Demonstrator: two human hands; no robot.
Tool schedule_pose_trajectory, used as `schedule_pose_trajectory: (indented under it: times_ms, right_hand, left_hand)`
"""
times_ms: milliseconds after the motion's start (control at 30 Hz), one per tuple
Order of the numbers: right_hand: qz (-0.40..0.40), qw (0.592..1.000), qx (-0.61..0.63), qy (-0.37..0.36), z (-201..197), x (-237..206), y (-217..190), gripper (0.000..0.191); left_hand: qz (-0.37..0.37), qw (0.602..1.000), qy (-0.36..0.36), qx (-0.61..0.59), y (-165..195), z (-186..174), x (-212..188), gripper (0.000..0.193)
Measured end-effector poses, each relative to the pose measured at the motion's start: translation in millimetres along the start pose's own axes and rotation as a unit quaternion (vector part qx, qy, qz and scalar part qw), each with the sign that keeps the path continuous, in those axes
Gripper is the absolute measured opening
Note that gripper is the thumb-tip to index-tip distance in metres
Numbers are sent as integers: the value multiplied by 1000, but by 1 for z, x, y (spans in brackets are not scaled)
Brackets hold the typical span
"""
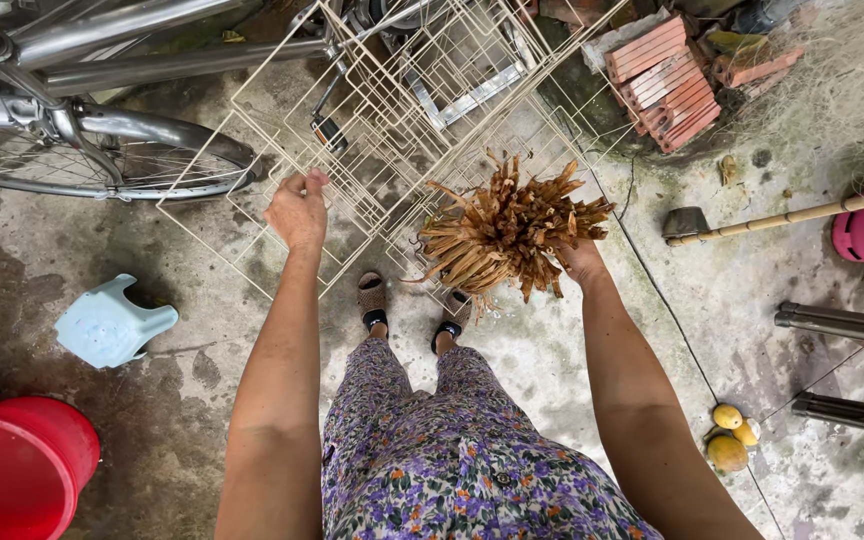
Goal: The person washes bundles of dried tobacco leaves in a red basin of water, rubbing and swishing the leaves, then wrings out a bundle and carries it to a wire rack, hanging it up to dry.
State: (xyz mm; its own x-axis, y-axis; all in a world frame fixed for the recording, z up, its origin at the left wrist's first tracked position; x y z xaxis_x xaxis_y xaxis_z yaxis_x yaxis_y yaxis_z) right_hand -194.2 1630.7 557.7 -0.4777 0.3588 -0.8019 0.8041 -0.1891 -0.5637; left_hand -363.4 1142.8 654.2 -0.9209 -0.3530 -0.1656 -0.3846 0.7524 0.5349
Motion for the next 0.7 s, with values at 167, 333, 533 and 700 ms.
schedule_pose_trajectory:
  times_ms: [167, 333, 533, 700]
  right_hand:
    - [14, 999, -31, 25, -3, -5, 1, 43]
    - [31, 997, -64, 37, 1, -12, -1, 48]
    - [-24, 1000, -14, -5, 18, -11, -5, 39]
    - [-6, 1000, 3, 12, 7, -7, 0, 36]
  left_hand:
    - [-15, 999, 24, -24, -4, -10, 1, 32]
    - [-8, 998, 47, -28, -11, -24, 9, 30]
    - [9, 995, 80, -51, -41, -51, 5, 28]
    - [-5, 995, 80, -67, -84, -82, -21, 29]
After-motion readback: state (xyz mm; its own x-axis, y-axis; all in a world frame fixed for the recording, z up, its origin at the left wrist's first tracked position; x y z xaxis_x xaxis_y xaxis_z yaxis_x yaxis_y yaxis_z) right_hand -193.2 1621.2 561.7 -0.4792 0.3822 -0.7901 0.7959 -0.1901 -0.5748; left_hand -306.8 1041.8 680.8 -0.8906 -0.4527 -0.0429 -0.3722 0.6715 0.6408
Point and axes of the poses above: each hand's wrist, its own x-axis towards the middle knuckle, its own z-axis out of the palm, y = z × x, the point moved 10 cm from there along x, towards the middle knuckle, and after that the axes turned 11 degrees about x, right-handed, at the moved point
